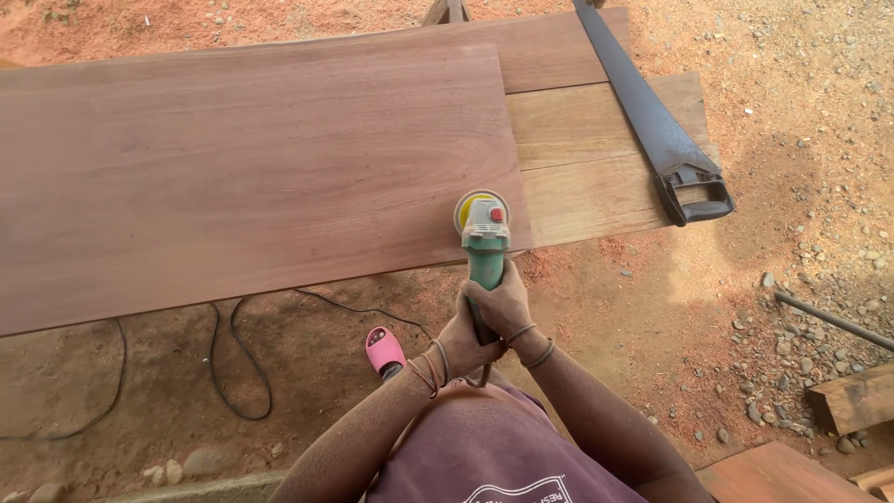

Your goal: Sanding a large wooden plank with a handheld power sander.

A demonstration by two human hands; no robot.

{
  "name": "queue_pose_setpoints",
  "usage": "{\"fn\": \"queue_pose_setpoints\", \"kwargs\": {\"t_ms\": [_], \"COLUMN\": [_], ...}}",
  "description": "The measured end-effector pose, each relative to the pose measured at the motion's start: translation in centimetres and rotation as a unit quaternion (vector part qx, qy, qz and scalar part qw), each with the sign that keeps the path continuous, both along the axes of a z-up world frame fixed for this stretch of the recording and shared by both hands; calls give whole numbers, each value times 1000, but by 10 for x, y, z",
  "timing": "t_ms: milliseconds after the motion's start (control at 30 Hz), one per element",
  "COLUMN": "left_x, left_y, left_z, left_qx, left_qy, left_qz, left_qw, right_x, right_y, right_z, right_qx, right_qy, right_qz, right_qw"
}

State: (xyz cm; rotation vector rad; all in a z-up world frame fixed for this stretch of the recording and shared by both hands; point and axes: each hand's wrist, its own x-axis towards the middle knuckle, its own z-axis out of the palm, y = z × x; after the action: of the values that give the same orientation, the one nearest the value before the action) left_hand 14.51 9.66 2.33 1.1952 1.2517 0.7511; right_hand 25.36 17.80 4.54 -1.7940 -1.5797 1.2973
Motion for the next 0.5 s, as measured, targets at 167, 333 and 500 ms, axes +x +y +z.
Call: {"fn": "queue_pose_setpoints", "kwargs": {"t_ms": [167,333,500], "left_x": [-48,-98,-112], "left_y": [-50,-85,-100], "left_z": [-11,-13,-24], "left_qx": [9,-21,-10], "left_qy": [-105,-42,-81], "left_qz": [125,187,223], "left_qw": [987,981,971], "right_x": [-79,-139,-160], "right_y": [-33,-57,-66], "right_z": [-5,2,3], "right_qx": [-8,-42,-63], "right_qy": [0,7,-17], "right_qz": [95,166,203], "right_qw": [995,985,977]}}
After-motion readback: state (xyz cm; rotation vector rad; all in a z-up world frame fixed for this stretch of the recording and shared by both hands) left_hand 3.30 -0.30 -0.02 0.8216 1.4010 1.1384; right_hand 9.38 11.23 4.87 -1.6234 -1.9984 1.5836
